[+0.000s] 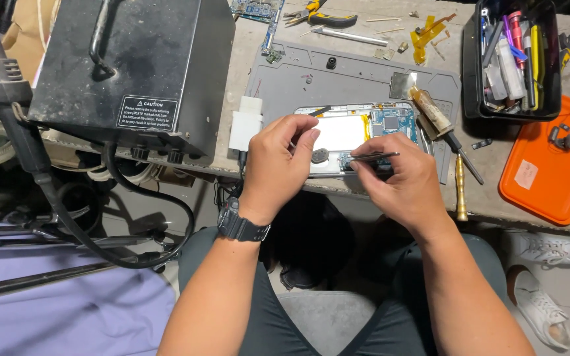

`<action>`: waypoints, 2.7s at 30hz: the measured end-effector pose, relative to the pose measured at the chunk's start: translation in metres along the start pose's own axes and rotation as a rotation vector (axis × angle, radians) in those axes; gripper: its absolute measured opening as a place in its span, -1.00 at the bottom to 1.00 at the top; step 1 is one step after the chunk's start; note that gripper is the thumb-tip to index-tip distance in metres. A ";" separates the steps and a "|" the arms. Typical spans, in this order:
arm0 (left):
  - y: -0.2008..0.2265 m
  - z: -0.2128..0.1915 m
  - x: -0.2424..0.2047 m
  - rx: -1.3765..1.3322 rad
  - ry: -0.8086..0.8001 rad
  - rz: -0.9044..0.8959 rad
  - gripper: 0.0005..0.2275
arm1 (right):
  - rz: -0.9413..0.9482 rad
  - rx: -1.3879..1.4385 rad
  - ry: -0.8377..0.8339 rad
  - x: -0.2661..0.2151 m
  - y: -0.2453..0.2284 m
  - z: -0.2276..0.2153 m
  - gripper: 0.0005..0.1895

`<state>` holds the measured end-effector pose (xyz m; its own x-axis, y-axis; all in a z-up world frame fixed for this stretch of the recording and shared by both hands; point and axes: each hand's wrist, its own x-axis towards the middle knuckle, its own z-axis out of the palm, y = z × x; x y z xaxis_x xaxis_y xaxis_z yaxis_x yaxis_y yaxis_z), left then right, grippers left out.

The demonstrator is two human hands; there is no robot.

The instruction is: The person is disassembling electronic components from a tablet motherboard using tweezers and a heat gun.

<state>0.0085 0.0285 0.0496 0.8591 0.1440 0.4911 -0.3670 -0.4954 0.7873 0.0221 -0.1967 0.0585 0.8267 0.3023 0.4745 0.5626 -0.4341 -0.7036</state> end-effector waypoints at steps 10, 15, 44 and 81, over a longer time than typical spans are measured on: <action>-0.001 -0.003 0.000 -0.011 -0.012 0.004 -0.91 | 0.024 0.033 0.003 0.002 -0.001 -0.003 -0.78; -0.001 -0.002 0.001 0.002 -0.009 0.004 -0.92 | 0.017 0.045 0.010 0.001 0.002 -0.005 -0.78; 0.003 -0.003 0.000 -0.003 -0.026 -0.002 -0.92 | -0.022 -0.010 -0.018 0.000 0.005 0.000 -0.75; 0.002 0.000 -0.001 -0.002 -0.046 -0.034 -0.92 | -0.081 0.080 0.088 0.004 0.006 -0.022 -0.79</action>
<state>0.0071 0.0274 0.0511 0.8864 0.1214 0.4467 -0.3382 -0.4892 0.8039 0.0288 -0.2167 0.0676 0.7779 0.2566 0.5736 0.6281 -0.3412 -0.6993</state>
